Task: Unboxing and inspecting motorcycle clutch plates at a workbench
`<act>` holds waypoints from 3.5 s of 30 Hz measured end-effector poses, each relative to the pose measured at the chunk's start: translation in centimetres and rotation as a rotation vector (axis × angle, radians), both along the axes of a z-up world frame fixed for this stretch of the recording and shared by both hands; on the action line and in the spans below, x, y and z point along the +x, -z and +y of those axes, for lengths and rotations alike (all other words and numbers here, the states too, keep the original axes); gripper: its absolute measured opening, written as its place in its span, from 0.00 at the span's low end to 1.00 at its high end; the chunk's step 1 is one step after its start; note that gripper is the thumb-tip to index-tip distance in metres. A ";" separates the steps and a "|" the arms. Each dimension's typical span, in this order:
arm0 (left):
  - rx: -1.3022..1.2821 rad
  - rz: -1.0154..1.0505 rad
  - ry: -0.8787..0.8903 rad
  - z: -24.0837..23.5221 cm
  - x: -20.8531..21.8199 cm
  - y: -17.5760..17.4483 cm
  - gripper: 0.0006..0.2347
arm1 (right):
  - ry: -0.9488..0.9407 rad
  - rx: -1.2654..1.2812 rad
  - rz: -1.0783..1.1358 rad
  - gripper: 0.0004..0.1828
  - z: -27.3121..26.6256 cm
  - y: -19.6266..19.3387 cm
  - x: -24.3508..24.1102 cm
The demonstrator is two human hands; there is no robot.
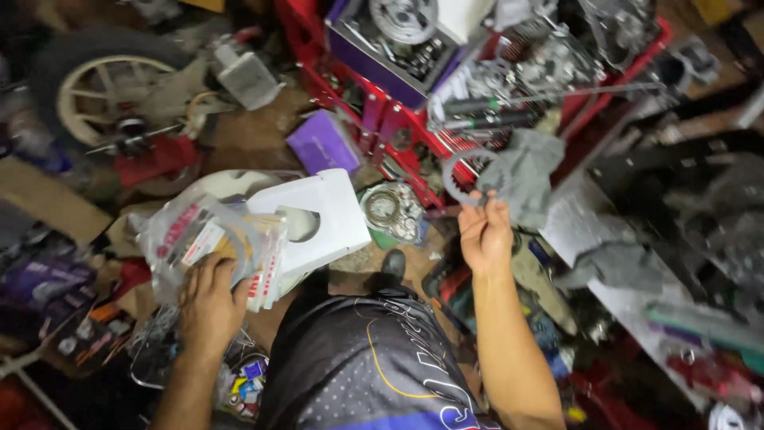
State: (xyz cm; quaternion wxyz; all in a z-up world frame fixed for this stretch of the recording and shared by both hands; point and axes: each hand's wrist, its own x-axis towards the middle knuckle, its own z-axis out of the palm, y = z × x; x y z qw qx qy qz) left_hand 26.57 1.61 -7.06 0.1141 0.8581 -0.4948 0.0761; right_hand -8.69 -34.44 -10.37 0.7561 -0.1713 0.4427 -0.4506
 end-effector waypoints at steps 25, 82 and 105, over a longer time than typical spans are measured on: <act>-0.828 0.360 -0.666 -0.1 3.0 -0.3 0.03 | -0.366 -0.541 0.638 0.37 -0.7 4.2 9.8; -0.685 0.917 0.354 -10.2 -11.5 -15.6 0.15 | -0.400 -1.422 0.991 0.19 11.2 -11.6 13.4; -0.370 1.253 -0.098 -8.9 -9.3 -10.7 0.15 | -0.865 -0.580 0.402 0.15 11.1 -13.9 9.7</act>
